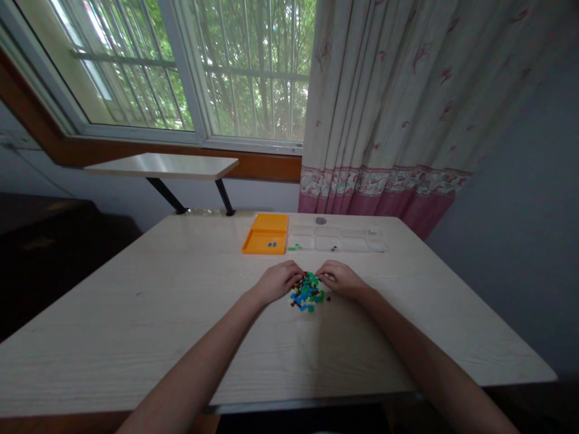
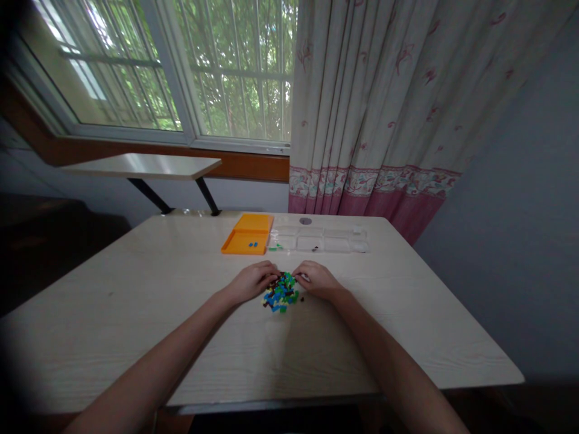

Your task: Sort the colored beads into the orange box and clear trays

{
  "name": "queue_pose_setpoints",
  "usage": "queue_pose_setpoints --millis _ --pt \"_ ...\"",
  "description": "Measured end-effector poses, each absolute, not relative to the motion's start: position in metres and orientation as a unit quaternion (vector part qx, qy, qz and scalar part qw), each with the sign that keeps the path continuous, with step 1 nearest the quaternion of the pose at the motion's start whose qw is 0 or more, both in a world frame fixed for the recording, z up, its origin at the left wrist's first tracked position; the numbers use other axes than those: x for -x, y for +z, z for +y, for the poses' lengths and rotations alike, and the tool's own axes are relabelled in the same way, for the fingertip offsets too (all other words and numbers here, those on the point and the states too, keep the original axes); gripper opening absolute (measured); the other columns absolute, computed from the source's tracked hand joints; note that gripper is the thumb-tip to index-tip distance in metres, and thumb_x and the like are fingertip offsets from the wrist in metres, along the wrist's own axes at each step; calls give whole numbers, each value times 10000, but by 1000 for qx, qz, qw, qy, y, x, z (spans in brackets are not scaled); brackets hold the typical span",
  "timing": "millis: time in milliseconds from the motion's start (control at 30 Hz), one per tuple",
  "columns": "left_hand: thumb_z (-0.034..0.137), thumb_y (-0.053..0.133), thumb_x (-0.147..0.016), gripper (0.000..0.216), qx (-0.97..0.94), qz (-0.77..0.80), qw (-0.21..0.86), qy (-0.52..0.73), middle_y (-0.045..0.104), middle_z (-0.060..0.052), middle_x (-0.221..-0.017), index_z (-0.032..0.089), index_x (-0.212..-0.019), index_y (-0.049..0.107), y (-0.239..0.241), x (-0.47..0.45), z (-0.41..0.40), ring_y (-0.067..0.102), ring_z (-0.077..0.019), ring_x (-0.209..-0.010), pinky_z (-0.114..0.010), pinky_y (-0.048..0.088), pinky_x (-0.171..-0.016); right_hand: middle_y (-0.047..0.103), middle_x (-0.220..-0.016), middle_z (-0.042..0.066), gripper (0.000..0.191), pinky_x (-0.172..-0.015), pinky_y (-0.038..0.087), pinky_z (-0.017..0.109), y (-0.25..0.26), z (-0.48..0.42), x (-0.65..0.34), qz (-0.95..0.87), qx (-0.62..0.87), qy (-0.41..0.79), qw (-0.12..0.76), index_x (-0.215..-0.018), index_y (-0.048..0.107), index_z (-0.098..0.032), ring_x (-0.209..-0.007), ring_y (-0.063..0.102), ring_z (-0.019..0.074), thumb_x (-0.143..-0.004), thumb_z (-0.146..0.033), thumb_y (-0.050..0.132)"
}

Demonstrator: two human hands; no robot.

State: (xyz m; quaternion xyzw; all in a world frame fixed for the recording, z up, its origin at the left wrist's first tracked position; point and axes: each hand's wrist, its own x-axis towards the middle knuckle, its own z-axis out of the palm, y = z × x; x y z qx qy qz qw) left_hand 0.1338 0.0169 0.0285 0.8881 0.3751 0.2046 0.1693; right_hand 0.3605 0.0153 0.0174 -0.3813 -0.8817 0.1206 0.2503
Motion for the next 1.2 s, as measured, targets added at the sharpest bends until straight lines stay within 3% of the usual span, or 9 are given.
queue_pose_setpoints --millis 200,500,1000,1200 --pt "257 400 -838 250 -857 381 209 277 627 -47 -849 177 -903 628 28 -139 17 557 -139 -799 -231 412 -736 625 -822 51 145 -749 421 283 20 15 -355 -886 370 90 264 -860 631 -180 -800 546 159 -807 -207 498" --pt "304 583 -693 238 -677 388 479 402 638 -44 -698 105 -816 624 19 -148 22 566 -128 -634 -226 430 -592 642 -805 39 162 -697 424 276 18 9 -330 -831 401 111 370 -922 623 -193 -758 542 159 -791 -253 549" --pt "268 617 -653 201 -653 368 520 410 624 -33 -680 98 -759 612 21 -149 20 549 -107 -608 -224 420 -591 647 -791 48 147 -731 423 291 19 7 -331 -834 384 73 389 -854 626 -198 -768 563 163 -808 -283 516" --pt "294 563 -712 266 -685 371 461 424 609 -24 -714 111 -905 582 23 -146 22 535 -103 -637 -211 408 -591 647 -777 49 141 -723 420 301 24 7 -337 -825 384 25 413 -845 621 -190 -738 559 163 -807 -271 512"
